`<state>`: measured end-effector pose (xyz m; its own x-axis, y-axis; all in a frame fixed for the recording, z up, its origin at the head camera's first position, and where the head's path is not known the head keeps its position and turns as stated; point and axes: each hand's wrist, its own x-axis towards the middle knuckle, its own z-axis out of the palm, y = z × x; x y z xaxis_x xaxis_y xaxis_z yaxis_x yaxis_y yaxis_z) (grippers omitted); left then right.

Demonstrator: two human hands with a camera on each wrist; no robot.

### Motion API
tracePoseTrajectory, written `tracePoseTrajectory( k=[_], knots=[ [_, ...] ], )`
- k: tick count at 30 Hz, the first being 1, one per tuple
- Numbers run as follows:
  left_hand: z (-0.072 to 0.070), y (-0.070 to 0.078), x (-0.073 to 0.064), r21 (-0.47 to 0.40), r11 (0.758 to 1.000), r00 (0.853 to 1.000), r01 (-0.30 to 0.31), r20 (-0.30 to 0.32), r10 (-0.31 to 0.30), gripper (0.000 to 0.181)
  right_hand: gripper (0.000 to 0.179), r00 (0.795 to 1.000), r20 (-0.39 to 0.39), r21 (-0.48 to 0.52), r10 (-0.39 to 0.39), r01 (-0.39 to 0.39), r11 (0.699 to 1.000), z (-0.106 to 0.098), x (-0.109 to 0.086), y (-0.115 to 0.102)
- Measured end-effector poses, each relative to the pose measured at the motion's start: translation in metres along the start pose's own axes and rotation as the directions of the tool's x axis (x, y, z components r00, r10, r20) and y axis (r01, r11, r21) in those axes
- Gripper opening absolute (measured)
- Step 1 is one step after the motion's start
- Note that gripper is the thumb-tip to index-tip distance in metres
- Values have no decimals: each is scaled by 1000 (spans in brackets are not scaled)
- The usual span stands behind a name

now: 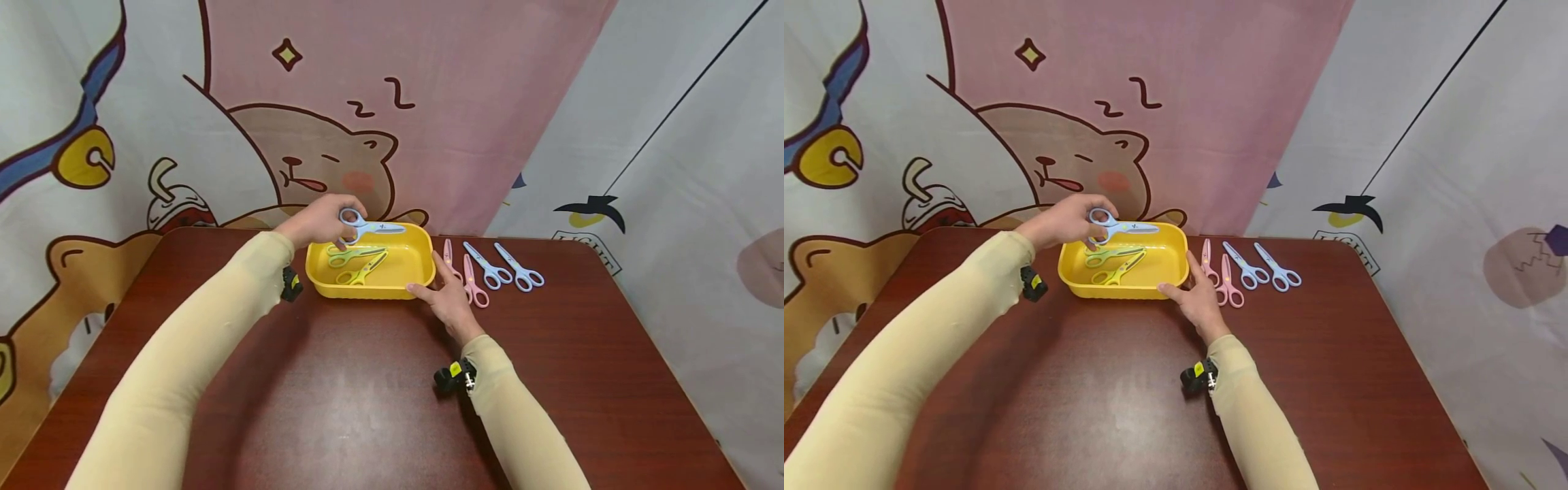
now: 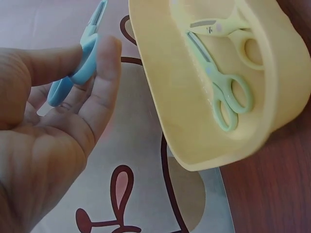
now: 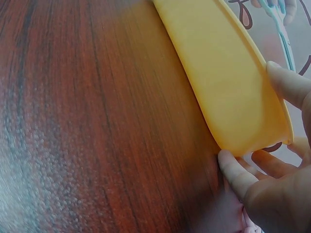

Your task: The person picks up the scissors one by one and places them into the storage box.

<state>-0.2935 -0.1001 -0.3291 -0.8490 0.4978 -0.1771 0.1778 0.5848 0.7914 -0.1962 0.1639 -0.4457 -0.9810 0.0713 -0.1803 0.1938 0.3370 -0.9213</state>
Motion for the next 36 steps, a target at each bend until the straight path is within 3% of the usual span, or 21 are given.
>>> tracePoseTrajectory(
  k=[21, 36],
  knots=[
    [9, -3, 23, -19, 998, 991, 61, 121, -58, 31, 97, 1000, -1, 31, -24, 24, 999, 1, -1, 1],
    [17, -22, 45, -60, 988, 965, 143, 232, -125, 38, 97, 1000, -8, 32, -25, 25, 999, 1, -2, 0]
  ],
)
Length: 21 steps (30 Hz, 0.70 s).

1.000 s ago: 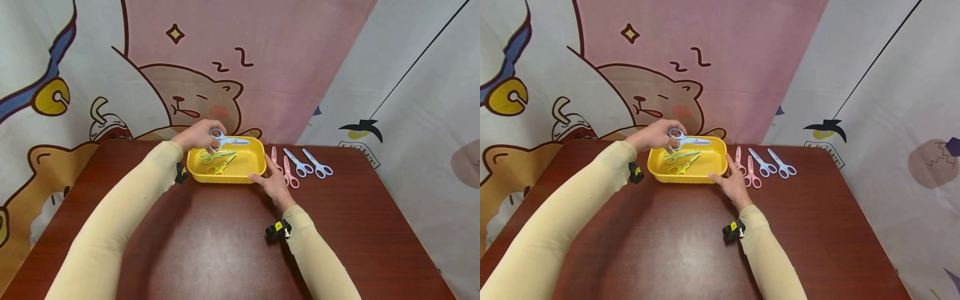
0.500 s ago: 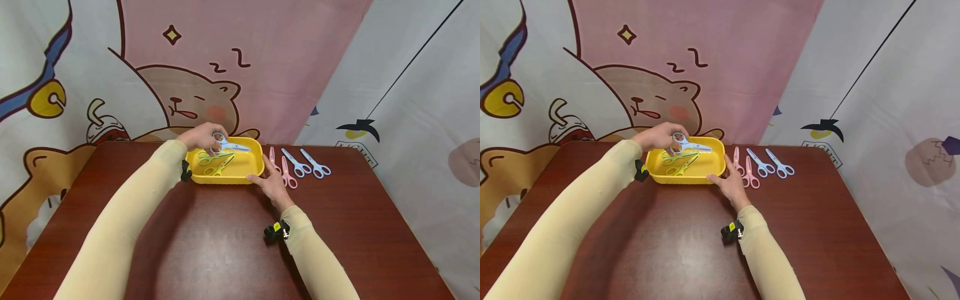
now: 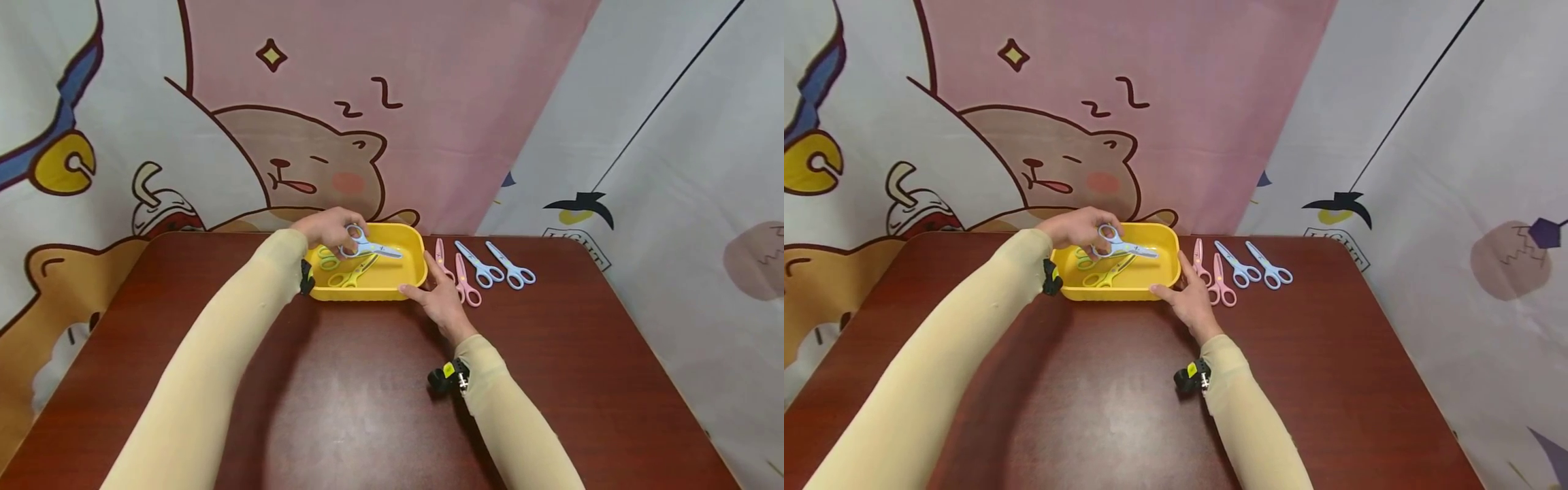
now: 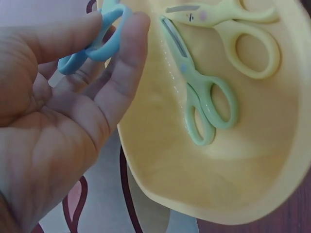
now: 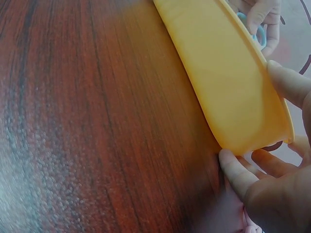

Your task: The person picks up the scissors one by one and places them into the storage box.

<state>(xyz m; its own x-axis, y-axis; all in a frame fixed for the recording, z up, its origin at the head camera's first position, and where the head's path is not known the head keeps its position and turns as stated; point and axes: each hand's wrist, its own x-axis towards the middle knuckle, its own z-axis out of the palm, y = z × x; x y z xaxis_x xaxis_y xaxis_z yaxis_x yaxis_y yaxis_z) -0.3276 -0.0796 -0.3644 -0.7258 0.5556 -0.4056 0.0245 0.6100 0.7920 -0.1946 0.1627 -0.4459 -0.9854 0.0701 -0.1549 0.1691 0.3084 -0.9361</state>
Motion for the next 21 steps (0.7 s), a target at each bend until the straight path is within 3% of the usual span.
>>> tracePoseTrajectory(
  k=[21],
  knots=[
    [1, -23, 16, 0, 997, 996, 75, 47, -75, 44, 97, 1000, -10, -2, -11, 11, 1000, 0, 1, 1]
  ],
)
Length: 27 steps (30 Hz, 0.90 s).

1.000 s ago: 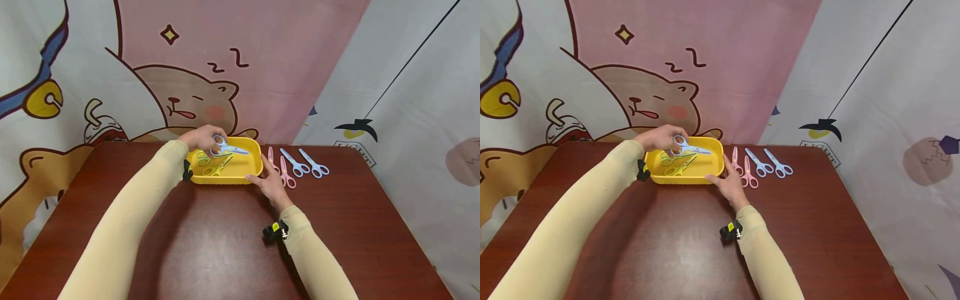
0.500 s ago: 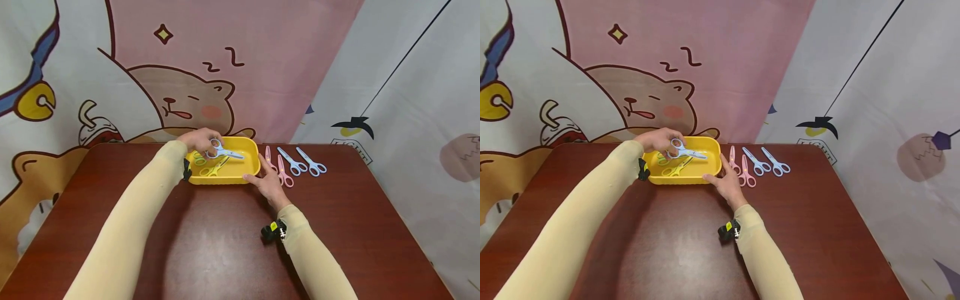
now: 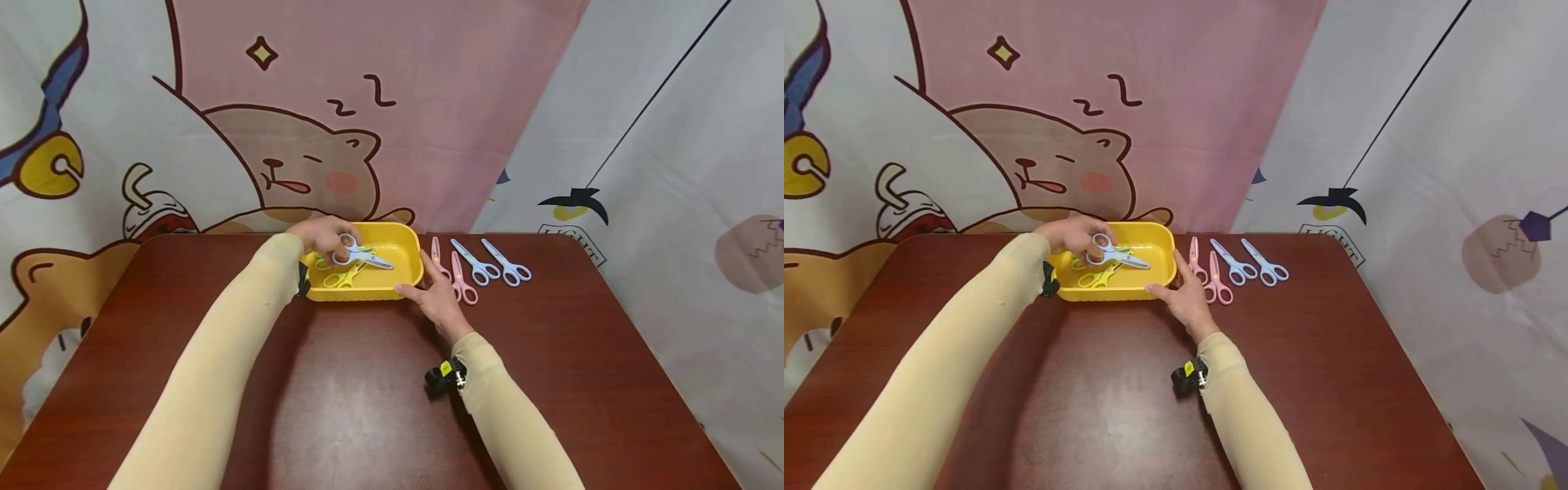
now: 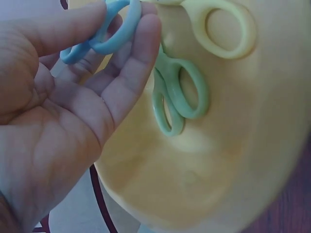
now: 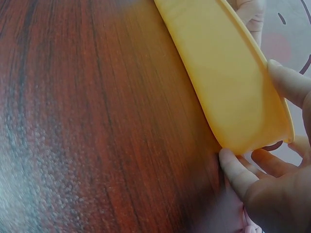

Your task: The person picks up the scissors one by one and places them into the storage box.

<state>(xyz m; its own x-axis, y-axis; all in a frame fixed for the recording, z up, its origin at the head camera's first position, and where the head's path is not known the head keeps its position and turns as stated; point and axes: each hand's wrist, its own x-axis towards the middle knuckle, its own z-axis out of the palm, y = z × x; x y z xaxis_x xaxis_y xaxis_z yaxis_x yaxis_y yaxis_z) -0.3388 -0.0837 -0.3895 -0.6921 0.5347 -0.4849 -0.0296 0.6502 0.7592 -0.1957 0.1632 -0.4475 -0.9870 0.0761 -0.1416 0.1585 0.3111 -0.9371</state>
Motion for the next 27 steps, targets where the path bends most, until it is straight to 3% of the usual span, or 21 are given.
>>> tracePoseTrajectory(
  k=[12, 27],
  knots=[
    [-3, 0, -3, 85, 995, 999, 45, -7, -44, 51, 98, 1000, 7, -17, 9, -8, 1000, -1, 0, -5],
    [-11, 10, -19, 226, 968, 993, 110, -60, -99, 53, 98, 1000, 12, -19, 23, -23, 1000, -1, -1, -6]
  ],
)
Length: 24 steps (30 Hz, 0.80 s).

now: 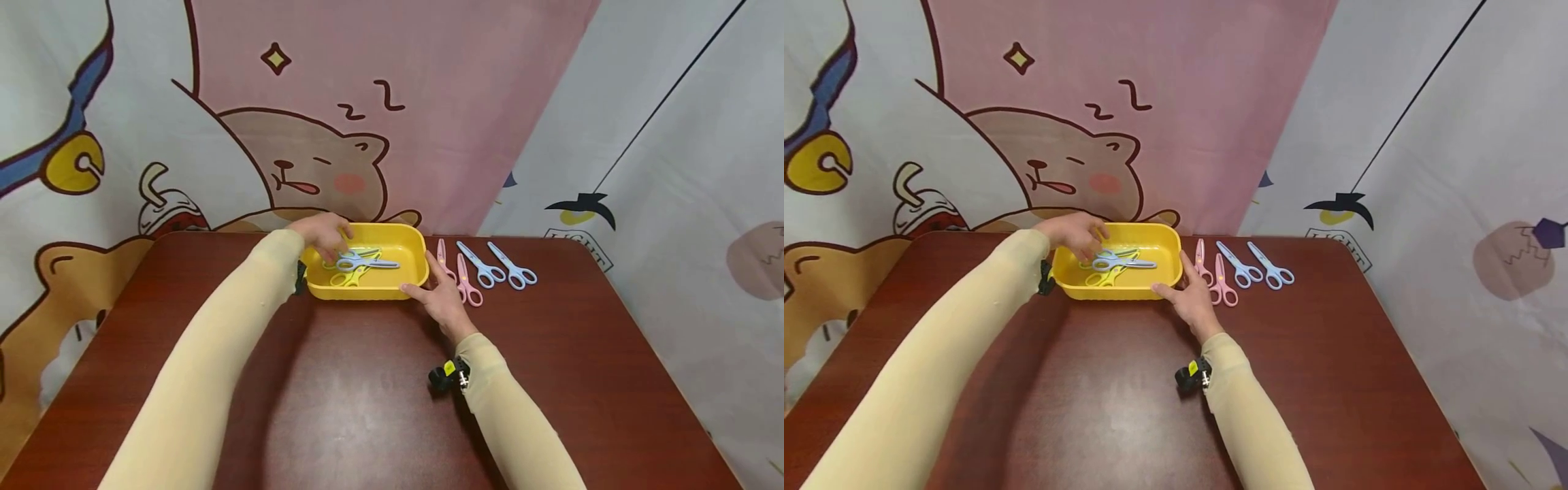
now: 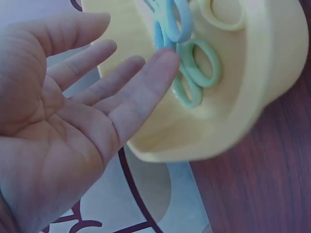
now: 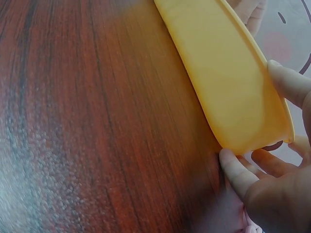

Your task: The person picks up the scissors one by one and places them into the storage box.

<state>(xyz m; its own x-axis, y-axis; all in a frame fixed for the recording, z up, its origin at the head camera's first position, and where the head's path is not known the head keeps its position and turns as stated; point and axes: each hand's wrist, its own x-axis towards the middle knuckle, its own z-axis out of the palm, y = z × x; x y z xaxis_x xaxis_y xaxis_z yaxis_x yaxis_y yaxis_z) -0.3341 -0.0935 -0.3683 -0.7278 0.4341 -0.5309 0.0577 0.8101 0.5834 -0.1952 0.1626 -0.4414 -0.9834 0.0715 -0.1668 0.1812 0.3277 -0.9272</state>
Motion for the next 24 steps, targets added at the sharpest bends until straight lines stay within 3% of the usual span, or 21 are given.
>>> tracePoseTrajectory(
  k=[6, 11, 19, 24],
  knots=[
    [-3, -3, -17, 71, 995, 996, -77, -42, 80, 50, 98, 1000, -2, 4, 2, -2, 1000, 0, 0, 3],
    [-3, -8, -31, 122, 982, 980, -144, -117, 158, 45, 97, 1000, -1, 12, -11, 11, 1000, 0, 0, 4],
    [6, -24, -46, 171, 959, 929, -228, -257, 266, 43, 97, 1000, 3, -1, 12, -12, 1000, 0, -1, 3],
    [14, -36, -57, 76, 966, 901, -247, -350, 258, 42, 97, 1000, 6, -9, 5, -5, 1000, 0, -2, 1]
  ],
)
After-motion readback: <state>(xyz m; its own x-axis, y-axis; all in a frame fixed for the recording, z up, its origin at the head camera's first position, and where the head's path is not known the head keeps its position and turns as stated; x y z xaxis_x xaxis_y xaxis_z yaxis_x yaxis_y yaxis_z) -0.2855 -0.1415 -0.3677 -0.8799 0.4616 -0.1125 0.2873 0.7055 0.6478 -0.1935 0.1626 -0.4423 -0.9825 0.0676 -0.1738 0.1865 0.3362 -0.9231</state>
